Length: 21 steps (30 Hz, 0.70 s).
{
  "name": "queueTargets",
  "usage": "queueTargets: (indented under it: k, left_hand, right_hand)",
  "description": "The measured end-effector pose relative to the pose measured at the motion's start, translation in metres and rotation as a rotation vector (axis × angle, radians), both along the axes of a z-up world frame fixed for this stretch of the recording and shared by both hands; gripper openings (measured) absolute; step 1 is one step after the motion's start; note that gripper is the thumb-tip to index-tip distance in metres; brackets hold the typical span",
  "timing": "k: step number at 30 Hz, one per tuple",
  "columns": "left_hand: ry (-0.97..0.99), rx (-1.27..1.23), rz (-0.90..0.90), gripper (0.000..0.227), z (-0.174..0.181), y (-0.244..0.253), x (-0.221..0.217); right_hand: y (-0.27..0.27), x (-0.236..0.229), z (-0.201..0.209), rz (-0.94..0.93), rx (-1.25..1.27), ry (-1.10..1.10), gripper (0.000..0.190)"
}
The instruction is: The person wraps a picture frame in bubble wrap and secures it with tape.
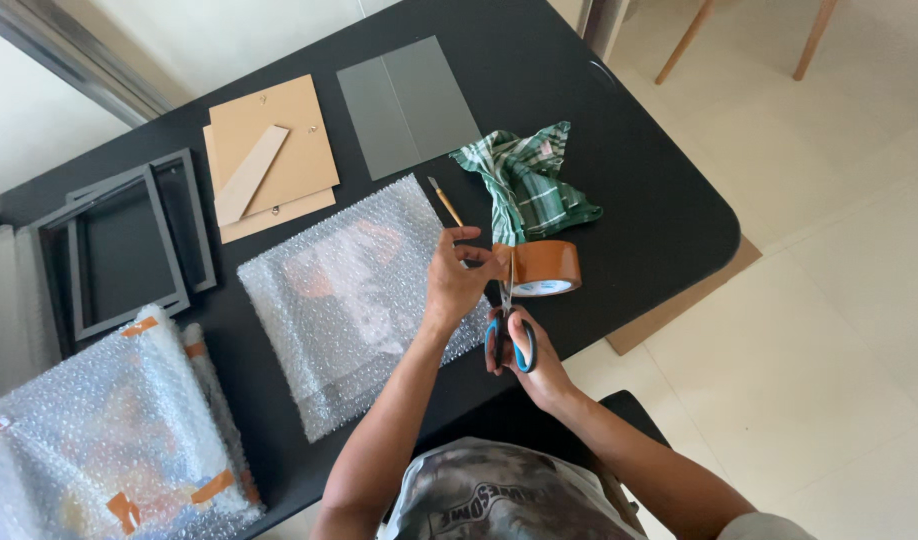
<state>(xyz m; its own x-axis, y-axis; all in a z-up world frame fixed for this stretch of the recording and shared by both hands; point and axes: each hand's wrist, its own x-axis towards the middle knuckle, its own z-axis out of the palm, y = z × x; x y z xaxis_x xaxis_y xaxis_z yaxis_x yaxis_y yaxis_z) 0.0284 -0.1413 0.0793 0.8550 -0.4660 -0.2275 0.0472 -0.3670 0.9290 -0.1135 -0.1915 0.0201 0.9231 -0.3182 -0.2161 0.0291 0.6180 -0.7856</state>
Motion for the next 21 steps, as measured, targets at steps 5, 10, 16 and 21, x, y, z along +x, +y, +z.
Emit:
queueTargets:
  k: [5,10,16,21]
  left_hand:
    - [0.006,-0.013,0.011,0.051,0.006,0.001,-0.002]
    - [0.011,-0.035,0.015,0.052,0.002,0.002,0.001]
    - [0.049,-0.066,0.007,0.054,0.0,0.004,0.002]
    - [0.044,-0.086,0.012,0.052,-0.007,0.003,0.004]
  right_hand:
    - [0.0,0.004,0.004,-0.021,-0.027,0.005,0.047]
    - [-0.002,0.007,0.002,-0.053,-0.053,0.008,0.045]
    - [-0.001,0.008,-0.004,-0.069,-0.116,0.027,0.04]
    - [0.002,0.008,-0.009,-0.128,-0.126,0.017,0.034]
